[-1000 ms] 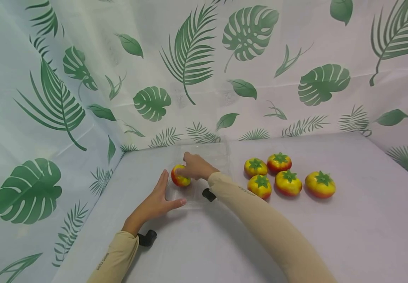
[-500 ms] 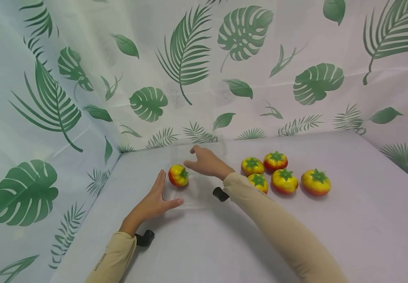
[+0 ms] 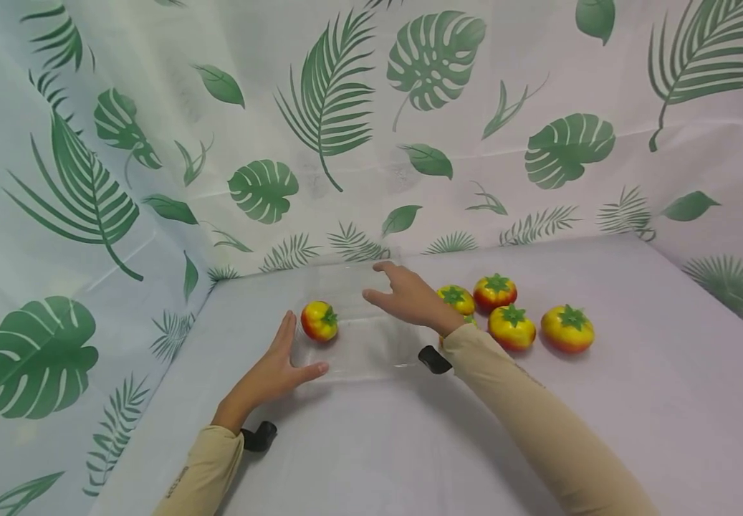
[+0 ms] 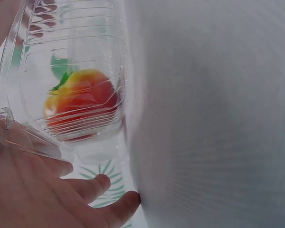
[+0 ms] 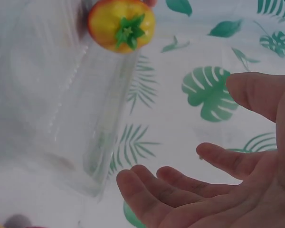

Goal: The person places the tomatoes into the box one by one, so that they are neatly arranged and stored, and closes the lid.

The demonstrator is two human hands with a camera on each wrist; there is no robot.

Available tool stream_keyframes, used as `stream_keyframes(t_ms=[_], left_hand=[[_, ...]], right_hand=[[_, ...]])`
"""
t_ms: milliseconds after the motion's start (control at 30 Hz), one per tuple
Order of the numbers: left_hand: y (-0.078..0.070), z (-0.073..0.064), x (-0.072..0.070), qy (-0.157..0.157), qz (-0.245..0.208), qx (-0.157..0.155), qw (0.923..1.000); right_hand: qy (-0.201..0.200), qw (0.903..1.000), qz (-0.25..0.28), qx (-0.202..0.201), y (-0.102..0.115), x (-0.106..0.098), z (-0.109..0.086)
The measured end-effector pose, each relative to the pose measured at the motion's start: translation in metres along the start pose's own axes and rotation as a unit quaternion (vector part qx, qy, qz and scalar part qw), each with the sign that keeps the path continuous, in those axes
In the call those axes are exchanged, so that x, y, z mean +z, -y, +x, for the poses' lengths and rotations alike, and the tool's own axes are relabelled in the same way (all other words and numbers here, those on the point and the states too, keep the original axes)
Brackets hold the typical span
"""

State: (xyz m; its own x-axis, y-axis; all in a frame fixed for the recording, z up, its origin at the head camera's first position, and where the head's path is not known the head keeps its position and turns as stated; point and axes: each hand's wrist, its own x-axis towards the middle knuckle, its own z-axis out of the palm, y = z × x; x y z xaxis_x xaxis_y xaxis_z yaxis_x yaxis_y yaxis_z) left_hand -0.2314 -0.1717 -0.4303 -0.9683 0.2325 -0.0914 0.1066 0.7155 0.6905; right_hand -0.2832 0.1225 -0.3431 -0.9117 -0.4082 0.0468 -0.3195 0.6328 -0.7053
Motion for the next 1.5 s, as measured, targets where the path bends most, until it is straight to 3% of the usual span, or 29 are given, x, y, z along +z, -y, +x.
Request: stream_keyframes(t_ms=[167, 400, 633, 900, 1233, 1500], left_hand=[[0.002, -0.002, -0.001, -0.002, -0.001, 0.005, 1.0000], [0.004, -0.004, -0.003, -0.005, 0.000, 0.018, 0.9998], [0.004, -0.004, -0.002, -0.005, -0.003, 0.019, 0.9998], [0.001, -0.002, 0.000, -0.004, 0.004, 0.016, 0.9998], [0.002, 0.000, 0.000, -0.003, 0.007, 0.021, 0.9998], [0.003, 0.001, -0.001, -0.004, 0.007, 0.022, 0.9997]], right_hand=[[-0.008, 0.9999, 0.009, 0.003, -0.007, -0.011, -0.016], [-0.032, 0.9980, 0.038, 0.038, -0.018, -0.029, -0.038], [-0.050, 0.9979, 0.005, 0.041, -0.032, -0.050, -0.064], [-0.065, 0.9935, 0.012, 0.092, -0.055, -0.078, -0.090], [-0.082, 0.9869, -0.062, 0.124, -0.095, -0.113, -0.117], [-0.068, 0.9819, -0.084, 0.155, -0.122, -0.129, -0.130]])
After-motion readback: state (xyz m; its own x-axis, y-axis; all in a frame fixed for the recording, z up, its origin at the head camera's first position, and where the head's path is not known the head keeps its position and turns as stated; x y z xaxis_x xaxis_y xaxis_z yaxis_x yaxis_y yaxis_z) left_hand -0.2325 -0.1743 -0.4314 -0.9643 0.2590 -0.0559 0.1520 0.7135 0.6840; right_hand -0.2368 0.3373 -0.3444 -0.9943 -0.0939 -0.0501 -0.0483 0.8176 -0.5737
